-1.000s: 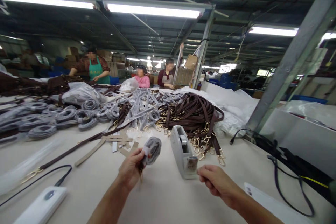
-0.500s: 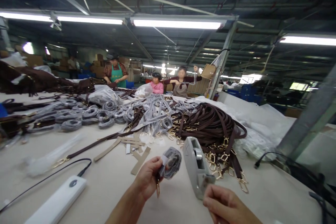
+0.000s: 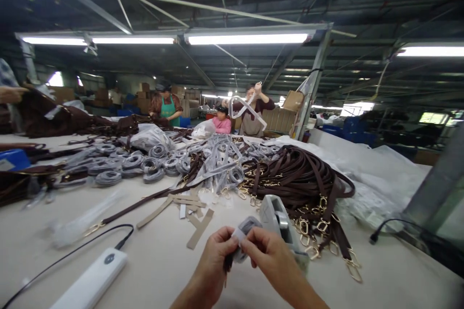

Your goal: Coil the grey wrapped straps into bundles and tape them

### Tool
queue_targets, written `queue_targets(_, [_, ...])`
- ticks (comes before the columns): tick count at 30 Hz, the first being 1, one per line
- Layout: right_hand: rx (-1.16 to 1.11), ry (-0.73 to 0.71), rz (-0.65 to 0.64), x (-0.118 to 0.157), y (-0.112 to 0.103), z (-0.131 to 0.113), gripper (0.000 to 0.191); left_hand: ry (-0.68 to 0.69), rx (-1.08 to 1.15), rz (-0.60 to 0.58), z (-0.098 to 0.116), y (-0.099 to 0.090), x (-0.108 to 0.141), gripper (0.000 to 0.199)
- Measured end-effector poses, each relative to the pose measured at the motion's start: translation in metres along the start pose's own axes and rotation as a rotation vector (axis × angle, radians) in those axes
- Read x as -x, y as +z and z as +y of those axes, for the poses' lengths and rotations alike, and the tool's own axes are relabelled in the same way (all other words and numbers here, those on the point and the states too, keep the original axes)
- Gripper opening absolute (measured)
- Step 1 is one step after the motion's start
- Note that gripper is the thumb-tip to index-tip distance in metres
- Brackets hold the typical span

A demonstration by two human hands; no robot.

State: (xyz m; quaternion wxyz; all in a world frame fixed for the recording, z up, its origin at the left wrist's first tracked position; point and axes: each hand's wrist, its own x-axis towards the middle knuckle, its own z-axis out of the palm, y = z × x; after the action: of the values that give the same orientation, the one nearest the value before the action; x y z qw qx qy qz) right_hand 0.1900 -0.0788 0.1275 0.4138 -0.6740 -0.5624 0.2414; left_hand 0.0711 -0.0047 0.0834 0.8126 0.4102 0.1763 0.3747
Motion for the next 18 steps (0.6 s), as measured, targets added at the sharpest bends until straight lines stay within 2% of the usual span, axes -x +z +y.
queue_targets(6, [0.023,0.077,0.081,-0.005,0.013,0.014,0.035,0.068,-0.094,0.033,-0.013,-0.013,-0.007,0.048])
queue_targets(10, [-0.073,0.072,0.099,-0.009,0.021,0.022,0.035,0.08,-0.152,0.03,-0.016,-0.018,-0.006,0.054])
queue_targets(15, [-0.092,0.061,0.104,-0.009,0.023,0.01,0.034,0.115,-0.185,0.093,-0.011,-0.013,0.002,0.055])
queue_targets(18, [-0.059,0.053,0.059,-0.009,0.018,0.004,0.038,0.12,-0.213,0.149,-0.003,-0.007,0.008,0.05])
